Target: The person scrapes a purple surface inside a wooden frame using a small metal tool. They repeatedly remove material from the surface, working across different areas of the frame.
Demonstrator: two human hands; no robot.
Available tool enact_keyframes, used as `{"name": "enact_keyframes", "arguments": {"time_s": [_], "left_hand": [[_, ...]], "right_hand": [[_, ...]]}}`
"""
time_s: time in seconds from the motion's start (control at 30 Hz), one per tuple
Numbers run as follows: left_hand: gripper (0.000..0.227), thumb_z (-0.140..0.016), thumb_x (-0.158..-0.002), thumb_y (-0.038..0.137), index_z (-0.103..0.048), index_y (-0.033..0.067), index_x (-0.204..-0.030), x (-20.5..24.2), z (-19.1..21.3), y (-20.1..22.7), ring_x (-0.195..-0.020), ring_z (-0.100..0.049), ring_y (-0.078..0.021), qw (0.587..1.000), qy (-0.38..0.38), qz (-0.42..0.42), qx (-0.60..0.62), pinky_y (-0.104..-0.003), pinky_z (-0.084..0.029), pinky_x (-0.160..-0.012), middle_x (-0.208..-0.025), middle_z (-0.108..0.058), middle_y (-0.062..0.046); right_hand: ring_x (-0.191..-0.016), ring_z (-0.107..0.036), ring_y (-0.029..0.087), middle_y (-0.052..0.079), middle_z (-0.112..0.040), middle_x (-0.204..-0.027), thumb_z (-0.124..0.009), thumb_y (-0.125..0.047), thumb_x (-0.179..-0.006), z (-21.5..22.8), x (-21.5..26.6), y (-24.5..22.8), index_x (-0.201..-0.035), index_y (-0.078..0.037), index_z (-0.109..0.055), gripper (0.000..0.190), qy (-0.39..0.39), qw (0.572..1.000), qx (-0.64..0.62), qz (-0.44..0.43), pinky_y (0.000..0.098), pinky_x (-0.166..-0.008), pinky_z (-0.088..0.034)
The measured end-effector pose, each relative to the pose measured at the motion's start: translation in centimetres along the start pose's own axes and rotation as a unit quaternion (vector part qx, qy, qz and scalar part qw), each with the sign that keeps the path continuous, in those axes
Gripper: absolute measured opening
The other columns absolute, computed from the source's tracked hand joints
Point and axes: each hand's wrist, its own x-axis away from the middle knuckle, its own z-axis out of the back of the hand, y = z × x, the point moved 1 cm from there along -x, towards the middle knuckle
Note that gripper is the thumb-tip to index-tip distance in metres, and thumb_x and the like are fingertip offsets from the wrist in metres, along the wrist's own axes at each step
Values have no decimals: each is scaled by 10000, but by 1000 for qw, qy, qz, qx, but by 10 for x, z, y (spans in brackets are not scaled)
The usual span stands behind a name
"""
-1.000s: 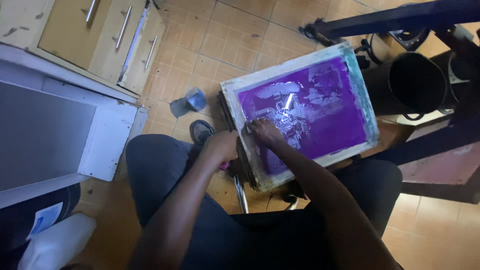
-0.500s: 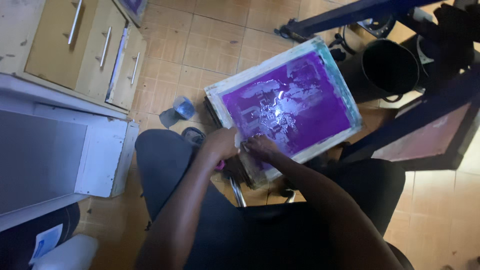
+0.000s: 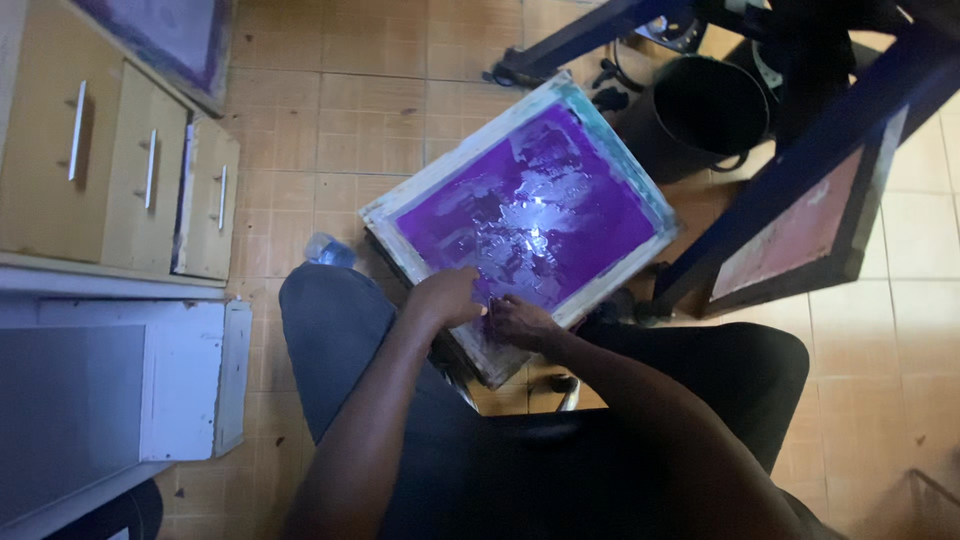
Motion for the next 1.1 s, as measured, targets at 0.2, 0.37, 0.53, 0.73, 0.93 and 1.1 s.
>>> {"name": "enact_keyframes", "arguments": {"time_s": [0.2,0.37,0.53,0.73,0.93,1.1], "left_hand": [[662,-669,-942,391,-518,37,-1481,-8,14,26,-1362,-557,-474,999,-40,-6,-34,-571,-455,-1129,-1418,-608,-305],[663,-670,-949,382,-521,44,-1499,-21,12,39,-1365,-539,-488,999,-51,-11,-12,-590,-452,-1108,-1419,-601,-304],[670,-666,-941,422,-525,65,-1490,-29,14,40,-1336,-568,-484,997,-71,-16,-36,-578,-466,-1102,-1382,-618,-323],[662,-669,-951,390,-516,67,-1508,-49,6,32,-1327,-579,-481,996,-78,-8,-31,-575,-480,-1085,-1366,-632,-314],[700,-698,-924,431,-535,68,-1499,-43,49,35,-1327,-585,-483,997,-74,-15,11,-574,-461,-1111,-1355,-656,-295],[737,-699,-932,471,-517,43,-1504,-43,97,30,-1307,-599,-468,995,14,26,92,-571,-467,-1094,-1307,-679,-270]], "right_hand": [[-1028,-614,304,80,-652,-909,-529,-161,-919,32,25,18,-984,-152,-636,126,121,992,11,18,456,-888,-489],[-1226,-514,267,14,-609,-1087,-492,-237,-917,-20,61,46,-1012,-193,-600,151,56,998,31,-1,432,-1018,-417],[-1290,-498,247,5,-580,-1180,-363,-200,-1042,23,71,50,-1065,-178,-608,248,19,994,100,42,443,-1151,-335],[-1267,-523,273,13,-606,-1141,-414,-247,-1029,38,82,64,-1038,-186,-645,238,39,997,64,-29,455,-1106,-373],[-1240,-552,302,22,-638,-1094,-477,-304,-1013,52,87,82,-1006,-197,-689,237,57,994,20,-93,470,-1053,-419],[-1213,-582,332,31,-669,-1047,-539,-360,-998,65,86,99,-974,-207,-733,248,72,986,-17,-150,484,-1001,-466]]}}
